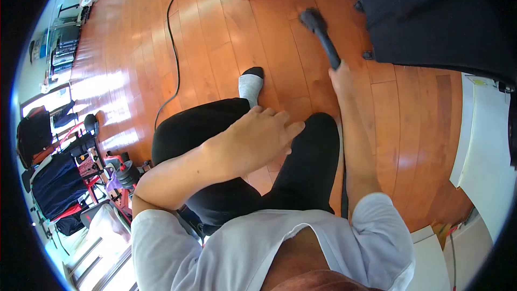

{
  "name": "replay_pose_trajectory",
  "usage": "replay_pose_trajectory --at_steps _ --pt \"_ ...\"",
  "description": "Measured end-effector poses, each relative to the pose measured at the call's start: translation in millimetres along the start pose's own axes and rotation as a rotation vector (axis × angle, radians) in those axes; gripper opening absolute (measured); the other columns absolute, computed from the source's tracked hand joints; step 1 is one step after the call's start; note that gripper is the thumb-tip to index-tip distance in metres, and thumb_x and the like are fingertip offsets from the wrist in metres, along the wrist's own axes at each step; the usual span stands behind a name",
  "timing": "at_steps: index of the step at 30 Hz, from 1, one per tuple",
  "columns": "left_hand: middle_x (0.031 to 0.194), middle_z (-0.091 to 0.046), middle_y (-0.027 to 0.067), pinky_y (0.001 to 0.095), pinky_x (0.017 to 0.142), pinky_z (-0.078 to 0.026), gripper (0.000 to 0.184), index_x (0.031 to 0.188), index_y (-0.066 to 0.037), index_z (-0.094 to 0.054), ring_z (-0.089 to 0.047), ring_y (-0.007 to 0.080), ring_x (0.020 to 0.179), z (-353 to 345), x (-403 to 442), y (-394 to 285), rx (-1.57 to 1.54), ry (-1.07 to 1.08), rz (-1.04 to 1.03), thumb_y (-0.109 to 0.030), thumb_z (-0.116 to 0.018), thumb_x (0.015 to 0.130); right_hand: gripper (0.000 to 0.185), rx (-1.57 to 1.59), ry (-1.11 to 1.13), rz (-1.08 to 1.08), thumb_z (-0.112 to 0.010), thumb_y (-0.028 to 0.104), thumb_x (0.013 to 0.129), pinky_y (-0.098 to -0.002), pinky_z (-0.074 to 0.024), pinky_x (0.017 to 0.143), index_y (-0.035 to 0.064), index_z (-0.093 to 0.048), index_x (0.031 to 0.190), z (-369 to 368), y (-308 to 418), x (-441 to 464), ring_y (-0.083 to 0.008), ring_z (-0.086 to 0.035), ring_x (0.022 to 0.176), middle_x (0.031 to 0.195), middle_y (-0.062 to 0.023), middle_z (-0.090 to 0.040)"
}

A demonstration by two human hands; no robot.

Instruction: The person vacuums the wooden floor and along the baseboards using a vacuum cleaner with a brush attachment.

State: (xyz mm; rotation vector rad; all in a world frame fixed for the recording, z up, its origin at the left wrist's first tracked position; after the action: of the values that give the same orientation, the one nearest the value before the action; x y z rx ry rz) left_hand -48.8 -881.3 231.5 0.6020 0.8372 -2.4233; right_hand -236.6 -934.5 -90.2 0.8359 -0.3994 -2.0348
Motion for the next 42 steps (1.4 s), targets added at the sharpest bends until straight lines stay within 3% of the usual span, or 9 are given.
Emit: replay_pose_trajectory --at_steps 6,12,17,22,27,29,35,38,42 --pt "0.108 -0.061 0.016 0.0438 0.088 -0.05 0.047 0.131 -0.006 -0.051 -0.063 0.0341 0.102 -1 15 4 0.02 -0.024 -0.002 -0.025 -0.065 0.09 0.033 -0.007 -0.002 0.114 -0.063 0.022 0.085 -0.0517 -0.0511 0.088 0.0043 -0.06 0.113 6 90 67 -0.0419 -0.065 0.103 0.107 -0.0246 -0.068" --pt "0.11 -0.06 0.0146 0.0426 0.093 -0.047 0.046 0.132 -0.007 -0.052 -0.061 0.0322 0.106 -1 1 -4 -0.014 0.02 0.018 -0.024 -0.064 0.091 0.038 -0.092 0.123 0.163 -0.066 0.011 0.082 -0.0546 -0.0504 0.083 0.0006 -0.055 0.116 8 4 -109 -0.0451 -0.065 0.095 0.097 -0.0267 -0.067" --pt "0.111 -0.06 0.0125 0.0416 0.096 -0.044 0.045 0.131 -0.006 -0.052 -0.059 0.03 0.108 -4 -11 -5 -0.039 0.025 0.012 -0.024 -0.063 0.091 0.045 -0.151 0.225 -0.025 -0.068 0.012 0.082 -0.0537 -0.0518 0.078 0.0027 -0.05 0.122 32 -38 -189 -0.0432 -0.066 0.09 0.092 -0.0244 -0.067" --pt "0.112 -0.06 0.013 0.0417 0.095 -0.045 0.046 0.131 -0.006 -0.052 -0.06 0.03 0.107 -3 -9 -5 -0.039 0.029 0.013 -0.024 -0.064 0.09 0.027 -0.2 -0.049 0.175 -0.066 0.019 0.085 -0.0521 -0.0529 0.078 0.0021 -0.058 0.105 -12 14 -83 -0.0421 -0.067 0.091 0.094 -0.0226 -0.067" --pt "0.111 -0.06 0.0133 0.0428 0.094 -0.045 0.048 0.133 -0.007 -0.051 -0.059 0.032 0.109 -5 -5 13 -0.057 -0.011 0.08 -0.022 -0.065 0.089 0.029 -0.119 -0.001 0.179 -0.065 0.019 0.084 -0.0535 -0.0507 0.083 0.0021 -0.057 0.106 -11 68 -11 -0.045 -0.065 0.097 0.099 -0.0272 -0.067" --pt "0.112 -0.06 0.0131 0.0434 0.095 -0.045 0.049 0.134 -0.007 -0.051 -0.058 0.0323 0.11 -4 -9 22 -0.057 -0.023 0.106 -0.022 -0.065 0.089 0.029 -0.124 -0.071 0.223 -0.065 0.019 0.084 -0.053 -0.0509 0.081 0.0032 -0.056 0.106 0 39 -45 -0.0449 -0.065 0.095 0.097 -0.0269 -0.067" --pt "0.116 -0.06 0.0125 0.044 0.098 -0.043 0.05 0.136 -0.007 -0.049 -0.057 0.0316 0.113 1 -26 28 -0.089 -0.025 0.103 -0.021 -0.064 0.09 0.043 -0.287 0.052 -0.129 -0.07 0.024 0.085 -0.0535 -0.0514 0.076 0.0062 -0.056 0.121 40 -136 -222 -0.045 -0.066 0.088 0.096 -0.0291 -0.066" --pt "0.117 -0.06 0.0128 0.0439 0.099 -0.043 0.049 0.135 -0.006 -0.05 -0.057 0.0319 0.114 3 -26 22 -0.094 -0.027 0.072 -0.022 -0.063 0.091 0.035 -0.221 0.055 -0.103 -0.069 0.014 0.081 -0.0532 -0.0504 0.073 0.0042 -0.056 0.112 44 -129 -254 -0.0476 -0.065 0.084 0.091 -0.0299 -0.065" --pt "0.115 -0.061 0.014 0.0441 0.096 -0.046 0.05 0.135 -0.005 -0.05 -0.059 0.0329 0.11 5 -19 13 -0.057 -0.02 0.033 -0.023 -0.063 0.091 0.031 -0.207 -0.101 -0.103 -0.07 0.021 0.085 -0.0535 -0.0525 0.074 0.003 -0.059 0.108 37 -78 -154 -0.0441 -0.067 0.084 0.088 -0.0266 -0.067"
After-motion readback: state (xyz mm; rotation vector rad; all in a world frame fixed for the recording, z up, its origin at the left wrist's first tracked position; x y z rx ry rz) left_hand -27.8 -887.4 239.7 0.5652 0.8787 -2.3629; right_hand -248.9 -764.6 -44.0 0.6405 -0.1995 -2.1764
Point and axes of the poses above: each hand's wrist, its own x-axis towards the middle knuckle, its own z-axis out of the back of the hand, y = z × x, the point moved 8 cm from there along x, towards the middle knuckle
